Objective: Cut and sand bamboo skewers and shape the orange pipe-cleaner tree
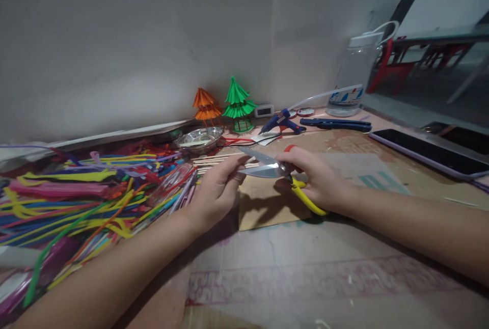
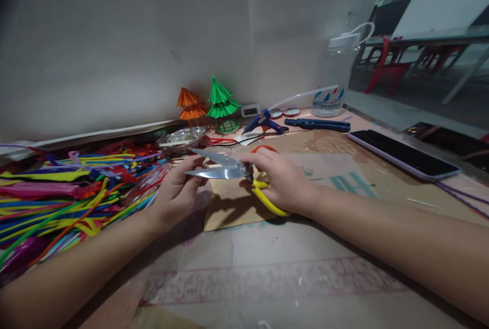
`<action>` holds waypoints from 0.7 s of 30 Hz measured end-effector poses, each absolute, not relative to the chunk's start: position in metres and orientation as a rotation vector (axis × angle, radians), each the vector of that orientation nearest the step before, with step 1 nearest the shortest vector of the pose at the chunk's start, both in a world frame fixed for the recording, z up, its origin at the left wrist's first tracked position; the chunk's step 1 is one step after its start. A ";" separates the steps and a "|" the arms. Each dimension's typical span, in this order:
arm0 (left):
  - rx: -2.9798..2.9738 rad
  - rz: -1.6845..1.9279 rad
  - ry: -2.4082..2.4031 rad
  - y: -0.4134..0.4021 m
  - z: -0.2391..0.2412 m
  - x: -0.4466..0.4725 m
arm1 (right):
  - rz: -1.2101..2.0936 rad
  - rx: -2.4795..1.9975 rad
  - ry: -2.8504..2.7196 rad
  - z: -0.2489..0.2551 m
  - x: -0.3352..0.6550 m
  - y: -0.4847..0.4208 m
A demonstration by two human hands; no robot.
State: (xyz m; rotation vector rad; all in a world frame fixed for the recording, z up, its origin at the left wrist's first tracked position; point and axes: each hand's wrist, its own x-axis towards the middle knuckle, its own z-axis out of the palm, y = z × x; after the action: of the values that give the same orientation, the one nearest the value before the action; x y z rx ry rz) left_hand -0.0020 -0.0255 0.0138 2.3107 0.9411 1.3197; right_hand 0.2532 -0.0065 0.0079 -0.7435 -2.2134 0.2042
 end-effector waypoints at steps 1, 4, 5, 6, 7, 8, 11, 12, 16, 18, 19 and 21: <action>2.309 1.301 0.943 -0.026 0.013 -0.001 | 0.193 -0.738 -2.214 0.008 0.253 -0.008; 2.336 1.242 0.910 -0.028 0.014 0.000 | 0.165 -0.733 -2.209 0.009 0.253 -0.010; 2.348 1.212 0.904 -0.028 0.014 0.000 | 0.157 -0.731 -2.208 0.010 0.252 -0.011; 2.354 1.182 0.900 -0.028 0.014 0.000 | 0.150 -0.727 -2.208 0.011 0.252 -0.011; 2.354 1.166 0.901 -0.028 0.013 0.000 | 0.144 -0.722 -2.209 0.011 0.252 -0.011; 2.350 1.161 0.903 -0.028 0.013 0.000 | 0.139 -0.718 -2.211 0.012 0.252 -0.011; 2.326 1.184 0.896 -0.027 0.009 -0.002 | 0.131 -0.713 -2.212 0.013 0.251 -0.011; 2.325 1.190 0.889 -0.027 0.008 -0.002 | 0.128 -0.712 -2.212 0.013 0.251 -0.011; 2.358 1.208 0.871 -0.028 0.009 -0.002 | 0.120 -0.701 -2.219 0.012 0.251 -0.012; 2.374 1.201 0.881 -0.030 0.012 -0.001 | 0.122 -0.696 -2.221 0.012 0.251 -0.012; 2.378 1.190 0.888 -0.030 0.013 -0.001 | 0.124 -0.691 -2.222 0.012 0.251 -0.012; 2.381 1.163 0.893 -0.031 0.014 -0.001 | 0.125 -0.679 -2.223 0.013 0.250 -0.013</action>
State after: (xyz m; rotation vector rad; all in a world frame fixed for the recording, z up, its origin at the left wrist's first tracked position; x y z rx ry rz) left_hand -0.0012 -0.0307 0.0141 2.3811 0.8932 1.1631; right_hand 0.2504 -0.0128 0.0129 -0.6794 -2.2231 0.1251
